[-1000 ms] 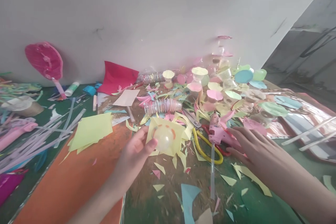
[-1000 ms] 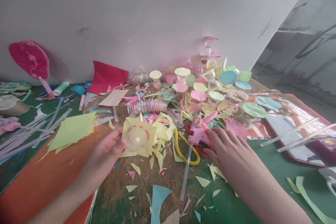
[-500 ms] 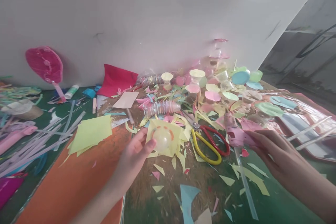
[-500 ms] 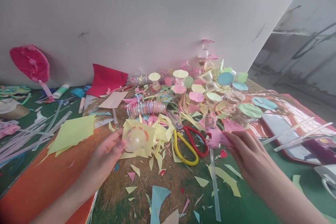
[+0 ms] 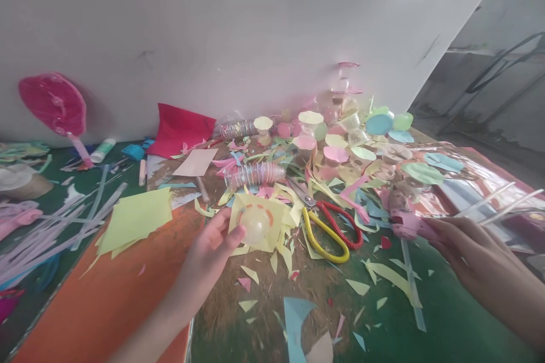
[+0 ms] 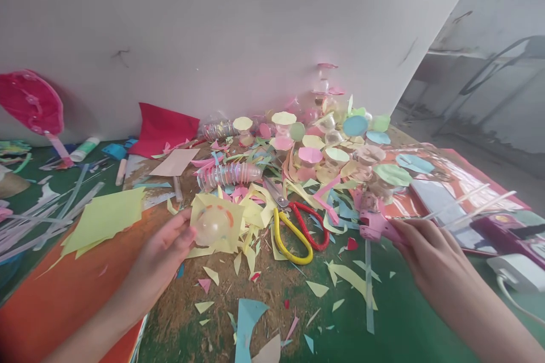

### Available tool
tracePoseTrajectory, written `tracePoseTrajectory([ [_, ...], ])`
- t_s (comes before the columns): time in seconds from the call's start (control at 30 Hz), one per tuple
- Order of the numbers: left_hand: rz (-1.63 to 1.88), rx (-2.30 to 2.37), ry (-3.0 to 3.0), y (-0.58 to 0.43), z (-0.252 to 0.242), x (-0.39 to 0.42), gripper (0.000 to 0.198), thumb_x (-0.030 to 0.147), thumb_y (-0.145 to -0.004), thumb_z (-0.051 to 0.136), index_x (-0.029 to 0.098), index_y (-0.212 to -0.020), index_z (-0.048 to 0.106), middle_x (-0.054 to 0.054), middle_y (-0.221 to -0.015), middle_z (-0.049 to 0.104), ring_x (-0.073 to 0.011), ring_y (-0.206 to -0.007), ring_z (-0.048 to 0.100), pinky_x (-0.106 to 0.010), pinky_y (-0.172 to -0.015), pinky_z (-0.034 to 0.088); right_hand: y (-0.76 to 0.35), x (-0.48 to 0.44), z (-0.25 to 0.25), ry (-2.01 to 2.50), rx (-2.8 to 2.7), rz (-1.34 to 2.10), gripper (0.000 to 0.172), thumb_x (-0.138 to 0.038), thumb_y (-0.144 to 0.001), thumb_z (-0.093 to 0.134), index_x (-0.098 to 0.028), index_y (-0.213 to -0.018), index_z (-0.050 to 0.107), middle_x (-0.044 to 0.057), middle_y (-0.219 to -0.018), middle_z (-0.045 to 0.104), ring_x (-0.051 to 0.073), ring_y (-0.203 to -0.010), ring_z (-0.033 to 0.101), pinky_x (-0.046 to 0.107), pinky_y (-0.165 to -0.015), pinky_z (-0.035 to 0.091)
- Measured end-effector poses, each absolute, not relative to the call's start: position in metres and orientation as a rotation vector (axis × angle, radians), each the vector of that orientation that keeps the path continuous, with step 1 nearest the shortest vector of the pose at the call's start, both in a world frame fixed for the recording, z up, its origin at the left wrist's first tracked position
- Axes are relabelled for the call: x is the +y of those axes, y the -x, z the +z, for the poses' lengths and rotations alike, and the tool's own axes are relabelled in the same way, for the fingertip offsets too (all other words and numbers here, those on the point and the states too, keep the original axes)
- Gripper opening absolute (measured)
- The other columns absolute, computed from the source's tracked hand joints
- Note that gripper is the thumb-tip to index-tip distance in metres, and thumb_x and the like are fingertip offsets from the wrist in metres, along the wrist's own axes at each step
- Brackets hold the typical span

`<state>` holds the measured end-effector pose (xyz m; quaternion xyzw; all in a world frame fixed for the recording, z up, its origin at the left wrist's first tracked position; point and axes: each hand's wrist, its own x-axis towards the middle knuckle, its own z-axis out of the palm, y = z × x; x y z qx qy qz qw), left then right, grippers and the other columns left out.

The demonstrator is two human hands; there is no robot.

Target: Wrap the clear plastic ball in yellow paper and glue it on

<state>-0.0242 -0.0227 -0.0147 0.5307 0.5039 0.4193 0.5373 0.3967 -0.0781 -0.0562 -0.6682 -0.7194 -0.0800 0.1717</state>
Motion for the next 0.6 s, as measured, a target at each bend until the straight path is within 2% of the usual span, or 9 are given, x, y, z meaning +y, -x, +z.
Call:
tracePoseTrajectory([
  [0.07, 1.001, 1.211, -1.261, 0.025, -0.016, -0.023, 0.056, 0.054, -0.087, 0.060, 0.023, -0.134, 0.053, -0.011, -0.130, 0.066, -0.0286, -0.121, 0.061, -0.035, -0.096, 0.052, -0.400, -0.080, -0.058, 1.916, -2.048, -0.213, 0.026, -0.036, -0.095, 0.039, -0.026, -0.112, 0.056, 0.016, -0.110, 0.061, 0.034, -0.098, 0.063, 0.050, -0.088, 0.050],
  [0.17, 1.008, 1.248, -1.263, 0.025, -0.017, -0.022, 0.055, 0.054, -0.087, 0.059, 0.023, -0.132, 0.055, -0.010, -0.131, 0.065, -0.0284, -0.122, 0.059, -0.034, -0.097, 0.051, -0.401, -0.084, -0.057, 1.936, -2.115, -0.214, 0.030, -0.037, -0.097, 0.037, -0.024, -0.115, 0.057, 0.017, -0.117, 0.061, 0.036, -0.110, 0.060, 0.051, -0.089, 0.050],
  [0.27, 0.997, 1.240, -1.262, 0.024, -0.016, -0.022, 0.055, 0.053, -0.088, 0.058, 0.022, -0.133, 0.053, -0.011, -0.133, 0.063, -0.0293, -0.124, 0.058, -0.036, -0.098, 0.050, -0.390, -0.086, -0.044, 1.893, -2.158, -0.355, 0.038, -0.041, -0.098, 0.030, -0.024, -0.114, 0.060, 0.017, -0.119, 0.062, 0.040, -0.120, 0.053, 0.055, -0.091, 0.047],
  [0.33, 1.000, 1.206, -1.263, 0.023, -0.015, -0.022, 0.054, 0.053, -0.089, 0.058, 0.022, -0.133, 0.052, -0.012, -0.132, 0.064, -0.0295, -0.123, 0.059, -0.037, -0.098, 0.050, -0.372, -0.084, -0.028, 1.926, -2.143, -0.400, 0.036, -0.044, -0.098, 0.037, -0.024, -0.120, 0.057, 0.017, -0.127, 0.059, 0.037, -0.125, 0.050, 0.050, -0.096, 0.046],
  [0.43, 1.034, 1.164, -1.250, 0.021, -0.014, -0.022, 0.052, 0.051, -0.089, 0.059, 0.021, -0.130, 0.053, -0.012, -0.129, 0.065, -0.0286, -0.119, 0.061, -0.036, -0.096, 0.051, -0.333, -0.074, -0.004, 1.722, -2.196, -0.350, 0.039, -0.043, -0.100, 0.032, -0.024, -0.122, 0.057, 0.013, -0.119, 0.066, 0.032, -0.115, 0.060, 0.046, -0.091, 0.051],
  [0.5, 1.041, 1.146, -1.236, 0.020, -0.014, -0.022, 0.050, 0.050, -0.088, 0.060, 0.021, -0.128, 0.054, -0.012, -0.129, 0.066, -0.0279, -0.117, 0.062, -0.035, -0.094, 0.052, -0.306, -0.063, 0.003, 1.648, -2.292, -0.241, 0.036, -0.039, -0.101, 0.034, -0.021, -0.117, 0.060, 0.011, -0.107, 0.070, 0.028, -0.101, 0.067, 0.040, -0.079, 0.056],
  [0.57, 1.036, 1.142, -1.227, 0.020, -0.015, -0.021, 0.049, 0.049, -0.088, 0.061, 0.021, -0.127, 0.054, -0.013, -0.129, 0.066, -0.0275, -0.116, 0.063, -0.034, -0.093, 0.052, -0.283, -0.052, 0.001, 1.602, -2.358, -0.170, 0.034, -0.035, -0.101, 0.034, -0.019, -0.110, 0.063, 0.012, -0.098, 0.070, 0.027, -0.093, 0.069, 0.037, -0.069, 0.056],
  [0.6, 1.035, 1.148, -1.222, 0.020, -0.016, -0.021, 0.049, 0.048, -0.088, 0.062, 0.021, -0.127, 0.055, -0.013, -0.128, 0.066, -0.0276, -0.116, 0.063, -0.034, -0.092, 0.052, -0.273, -0.046, -0.004, 1.637, -2.382, -0.157, 0.032, -0.031, -0.101, 0.035, -0.019, -0.111, 0.063, 0.012, -0.099, 0.069, 0.027, -0.096, 0.068, 0.037, -0.069, 0.056],
])
